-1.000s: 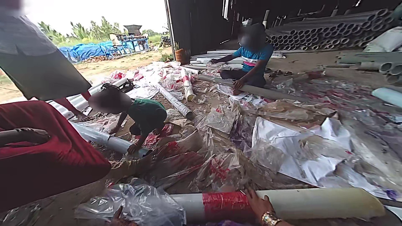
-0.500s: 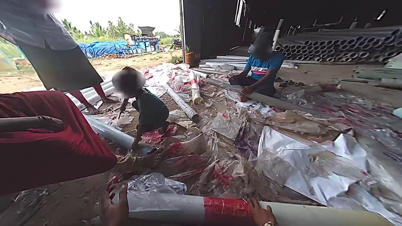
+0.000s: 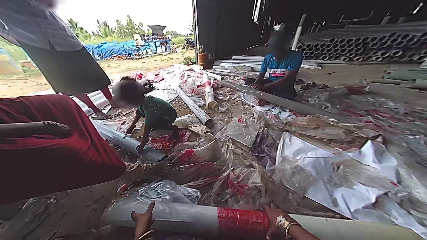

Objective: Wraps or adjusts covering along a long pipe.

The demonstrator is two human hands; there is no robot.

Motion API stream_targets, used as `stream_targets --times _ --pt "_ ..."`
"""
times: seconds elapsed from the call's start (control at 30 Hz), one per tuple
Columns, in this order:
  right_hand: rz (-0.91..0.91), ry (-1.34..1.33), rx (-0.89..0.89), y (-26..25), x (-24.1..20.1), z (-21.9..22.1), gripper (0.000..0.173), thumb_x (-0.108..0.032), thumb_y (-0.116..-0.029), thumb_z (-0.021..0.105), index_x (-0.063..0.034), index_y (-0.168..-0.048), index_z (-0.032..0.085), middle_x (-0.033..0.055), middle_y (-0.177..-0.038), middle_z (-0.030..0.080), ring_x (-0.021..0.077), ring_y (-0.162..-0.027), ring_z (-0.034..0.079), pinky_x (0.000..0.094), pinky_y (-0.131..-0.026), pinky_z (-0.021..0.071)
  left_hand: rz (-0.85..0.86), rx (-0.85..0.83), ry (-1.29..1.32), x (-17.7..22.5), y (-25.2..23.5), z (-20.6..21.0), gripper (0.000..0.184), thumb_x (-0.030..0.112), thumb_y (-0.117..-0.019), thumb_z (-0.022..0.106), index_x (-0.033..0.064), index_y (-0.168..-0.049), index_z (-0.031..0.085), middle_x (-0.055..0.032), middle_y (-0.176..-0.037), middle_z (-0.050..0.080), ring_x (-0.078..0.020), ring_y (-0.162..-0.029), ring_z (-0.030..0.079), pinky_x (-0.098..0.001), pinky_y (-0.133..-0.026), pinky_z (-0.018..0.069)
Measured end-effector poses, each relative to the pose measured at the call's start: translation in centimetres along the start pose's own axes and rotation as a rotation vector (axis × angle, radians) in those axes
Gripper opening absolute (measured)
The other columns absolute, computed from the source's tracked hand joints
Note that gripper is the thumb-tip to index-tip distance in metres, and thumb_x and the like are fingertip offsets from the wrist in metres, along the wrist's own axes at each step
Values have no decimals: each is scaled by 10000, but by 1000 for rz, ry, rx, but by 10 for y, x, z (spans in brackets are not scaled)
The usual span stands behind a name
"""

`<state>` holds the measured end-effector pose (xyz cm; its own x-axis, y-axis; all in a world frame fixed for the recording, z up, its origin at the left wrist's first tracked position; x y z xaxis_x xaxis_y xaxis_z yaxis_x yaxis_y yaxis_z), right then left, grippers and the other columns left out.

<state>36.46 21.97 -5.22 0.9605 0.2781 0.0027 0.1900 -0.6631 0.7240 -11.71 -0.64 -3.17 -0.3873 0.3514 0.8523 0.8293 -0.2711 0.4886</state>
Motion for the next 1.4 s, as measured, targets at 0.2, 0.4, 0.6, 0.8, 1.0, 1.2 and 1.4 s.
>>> stream_targets --times 0.2,0.4,0.6,0.8,1.0,1.2,1.4 --pt "-59 116 -77 -22 -3 -1 734 -221 -923 773 42 -1516 429 399 -1566 315 555 -1349 480 642 -1072 443 -204 -19 538 -15 27 -9 700 382 -1043 524 91 -1597 210 -243 -1635 232 -396 -1390 412 -532 -1022 440" --pt "-56 74 -14 -22 -4 10 679 -54 -994 632 -6 -1595 319 356 -1597 320 573 -1363 461 702 -1065 412 -268 28 659 -20 24 -2 625 335 -1043 502 76 -1558 263 -213 -1560 339 -314 -1291 470 -474 -987 442" --pt "-76 159 -9 -7 -4 11 728 -95 -962 695 -16 -1589 333 302 -1535 461 515 -1339 519 685 -1053 420 -284 54 687 -25 21 2 521 293 -1062 459 30 -1488 315 -194 -1324 465 -260 -1090 516 -434 -913 450" --pt "-96 183 59 0 -2 17 960 -236 -826 857 -35 -1599 324 308 -1529 463 530 -1307 534 710 -1086 369 -141 -2 368 -26 18 -3 205 104 -1066 410 -26 -1221 446 -107 -919 471 -153 -727 496 -289 -672 477" --pt "-114 111 230 14 -5 30 858 -141 -885 777 14 -1592 317 362 -1547 401 583 -1199 582 763 -1099 310 -124 55 517 -28 15 -5 180 75 -1057 409 -19 -1206 444 -91 -929 443 -154 -743 457 -322 -692 457" --pt "-188 129 525 33 -2 45 674 -114 -977 644 61 -1563 362 383 -1558 384 587 -1107 638 731 -1032 395 -111 84 634 -23 18 -11 436 258 -1081 396 1 -1431 350 -179 -1198 483 -227 -973 522 -437 -830 478" --pt "-164 124 514 29 -2 41 620 -62 -991 596 37 -1564 383 380 -1540 414 585 -1078 648 732 -993 415 302 -127 874 17 68 -3 473 261 -1066 371 -79 -1391 325 -258 -1184 494 -258 -998 554 -428 -816 495"
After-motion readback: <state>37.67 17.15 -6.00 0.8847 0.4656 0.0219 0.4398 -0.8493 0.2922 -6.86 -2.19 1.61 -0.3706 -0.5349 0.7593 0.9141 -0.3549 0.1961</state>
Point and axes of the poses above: each hand's wrist, its own y-axis away from the middle knuckle, its own z-axis out of the palm, x = y × z, the point moved 9 cm from there along -y, towards the middle knuckle
